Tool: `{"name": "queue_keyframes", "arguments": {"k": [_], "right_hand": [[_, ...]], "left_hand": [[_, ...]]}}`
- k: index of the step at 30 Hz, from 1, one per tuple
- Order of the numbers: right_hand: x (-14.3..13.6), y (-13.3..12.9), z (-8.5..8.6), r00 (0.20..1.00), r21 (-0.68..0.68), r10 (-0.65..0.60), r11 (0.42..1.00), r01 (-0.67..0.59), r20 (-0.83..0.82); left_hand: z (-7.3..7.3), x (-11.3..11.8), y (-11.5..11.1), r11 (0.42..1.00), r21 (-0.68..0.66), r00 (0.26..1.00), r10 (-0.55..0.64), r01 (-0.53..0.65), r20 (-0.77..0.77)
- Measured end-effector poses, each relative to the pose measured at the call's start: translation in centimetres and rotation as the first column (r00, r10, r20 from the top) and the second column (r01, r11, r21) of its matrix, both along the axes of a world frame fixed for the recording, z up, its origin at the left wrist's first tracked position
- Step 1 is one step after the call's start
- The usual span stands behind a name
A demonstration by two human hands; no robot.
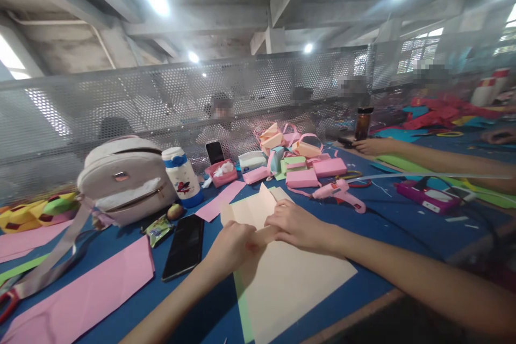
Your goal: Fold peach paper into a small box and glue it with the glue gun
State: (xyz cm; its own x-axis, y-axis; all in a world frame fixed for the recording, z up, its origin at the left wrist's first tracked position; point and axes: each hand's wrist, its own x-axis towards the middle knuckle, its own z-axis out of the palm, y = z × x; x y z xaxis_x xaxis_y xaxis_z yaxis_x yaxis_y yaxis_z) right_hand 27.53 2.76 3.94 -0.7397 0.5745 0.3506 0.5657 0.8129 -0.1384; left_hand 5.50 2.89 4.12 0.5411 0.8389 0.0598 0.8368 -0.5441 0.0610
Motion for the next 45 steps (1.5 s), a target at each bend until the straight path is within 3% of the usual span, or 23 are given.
{"name": "queue_keyframes", "arguments": {"k": [8, 16, 27, 34, 45], "right_hand": [[0.0, -0.2, 0.2, 1.0, -0.042, 0.001, 0.999, -0.001, 0.002], [0.4, -0.3, 0.0, 1.0, -0.019, -0.011, 1.0, 0.011, 0.004], [0.4, 0.2, -0.3, 1.0, -0.049, -0.024, 0.999, 0.024, -0.008], [0.5, 0.2, -0.2, 0.999, -0.05, -0.035, 0.998, 0.034, -0.014], [0.7, 0.3, 0.1, 0.996, -0.123, -0.077, 0.99, 0.072, -0.042]], "left_hand": [[0.2, -0.2, 0.4, 0.997, -0.078, 0.999, 0.012, -0.009, 0.039], [1.7, -0.6, 0.3, 0.979, -0.206, 0.998, 0.006, 0.008, 0.066], [2.3, -0.5, -0.1, 0.963, -0.269, 0.988, 0.023, 0.018, 0.151], [2.8, -1.0, 0.1, 0.92, -0.376, 0.972, -0.02, 0.109, 0.233], [2.6, -1.6, 0.1, 0.925, -0.373, 0.966, 0.021, 0.079, 0.257]]}}
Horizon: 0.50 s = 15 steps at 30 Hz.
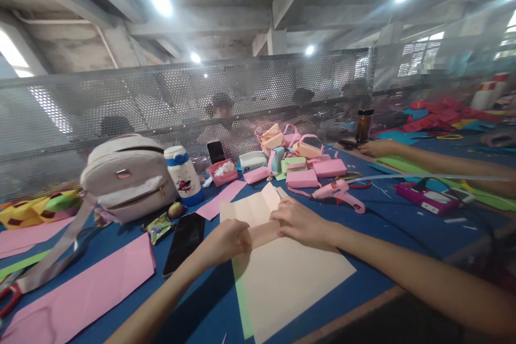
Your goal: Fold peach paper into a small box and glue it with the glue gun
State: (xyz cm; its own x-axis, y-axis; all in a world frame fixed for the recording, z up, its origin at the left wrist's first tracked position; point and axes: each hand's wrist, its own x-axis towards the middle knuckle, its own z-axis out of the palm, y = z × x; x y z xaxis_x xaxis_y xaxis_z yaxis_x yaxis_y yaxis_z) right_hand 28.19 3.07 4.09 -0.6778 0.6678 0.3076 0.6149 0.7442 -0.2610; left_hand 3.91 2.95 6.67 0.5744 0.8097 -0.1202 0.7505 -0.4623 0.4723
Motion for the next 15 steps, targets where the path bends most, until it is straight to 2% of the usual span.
{"name": "queue_keyframes", "arguments": {"k": [5, 9, 15], "right_hand": [[-0.2, -0.2, -0.1, 0.999, -0.014, -0.044, 0.999, 0.043, -0.03], [-0.3, -0.2, -0.2, 0.998, 0.022, -0.029, 0.999, 0.03, -0.057], [-0.4, -0.3, -0.1, 0.989, 0.084, 0.029, 0.996, -0.017, -0.144]], "left_hand": [[-0.5, 0.2, 0.2, 0.995, 0.084, 0.997, 0.053, -0.049, -0.048], [-0.8, 0.7, 0.0, 0.969, 0.238, 0.993, 0.09, -0.069, -0.08], [-1.3, 1.3, -0.6, 0.889, 0.458, 0.988, 0.053, 0.019, -0.143]]}}
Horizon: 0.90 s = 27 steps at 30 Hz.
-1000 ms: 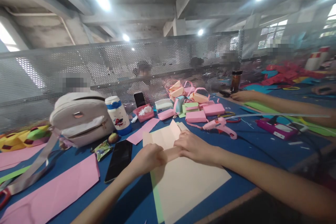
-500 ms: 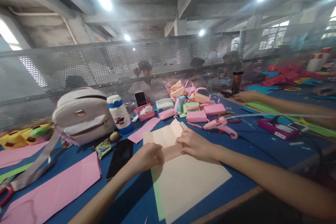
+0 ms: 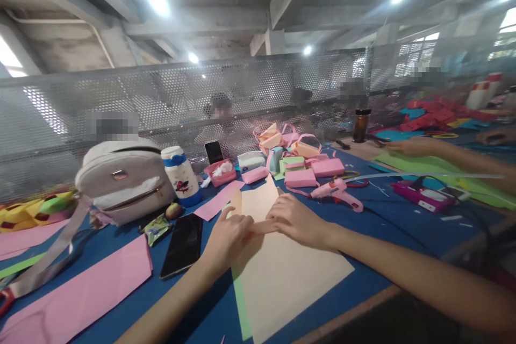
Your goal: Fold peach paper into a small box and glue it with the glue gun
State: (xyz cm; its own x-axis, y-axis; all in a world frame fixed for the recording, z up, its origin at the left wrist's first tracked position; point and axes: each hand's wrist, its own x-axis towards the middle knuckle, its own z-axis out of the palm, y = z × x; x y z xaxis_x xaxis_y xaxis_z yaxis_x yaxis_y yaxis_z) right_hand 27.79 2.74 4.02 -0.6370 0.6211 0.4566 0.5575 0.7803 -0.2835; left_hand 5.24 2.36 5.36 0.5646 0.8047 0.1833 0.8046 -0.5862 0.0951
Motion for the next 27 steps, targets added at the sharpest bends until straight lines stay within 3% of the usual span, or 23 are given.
{"name": "queue_keyframes", "arguments": {"k": [5, 9, 13, 16, 19, 23, 27], "right_hand": [[0.1, 0.1, 0.0, 0.994, 0.074, 0.045, 0.997, -0.037, -0.102], [-0.2, -0.5, -0.2, 0.984, 0.154, 0.079, 0.987, -0.054, -0.161], [-0.5, -1.5, -0.2, 0.955, 0.21, 0.004, 0.976, 0.061, -0.297], [-0.6, -1.6, -0.2, 0.892, 0.156, -0.078, 0.974, 0.163, -0.445], [-0.5, -1.2, -0.3, 0.817, 0.061, -0.111, 0.983, 0.176, -0.566], [-0.7, -0.8, -0.5, 0.902, -0.134, -0.088, 0.99, 0.034, -0.423], [-1.0, -0.8, -1.1, 0.949, -0.23, -0.117, 0.972, 0.048, -0.292]], "left_hand": [[-0.7, 0.6, -0.6, 0.989, 0.114, 0.995, -0.087, 0.091, -0.045], [-1.0, 0.7, -0.8, 0.998, 0.062, 0.999, -0.028, 0.027, 0.023], [-1.2, 0.3, -0.5, 0.998, 0.06, 0.996, 0.022, -0.027, 0.082], [-1.3, -0.1, -0.1, 0.993, 0.08, 0.981, 0.076, -0.091, 0.177], [-1.4, 0.0, -0.1, 0.993, 0.065, 0.912, 0.068, -0.102, 0.404], [-1.5, 0.7, -0.9, 0.999, 0.006, 0.788, 0.023, -0.034, 0.615], [-1.8, 1.4, -1.7, 0.996, 0.032, 0.753, -0.085, 0.085, 0.653]]}}
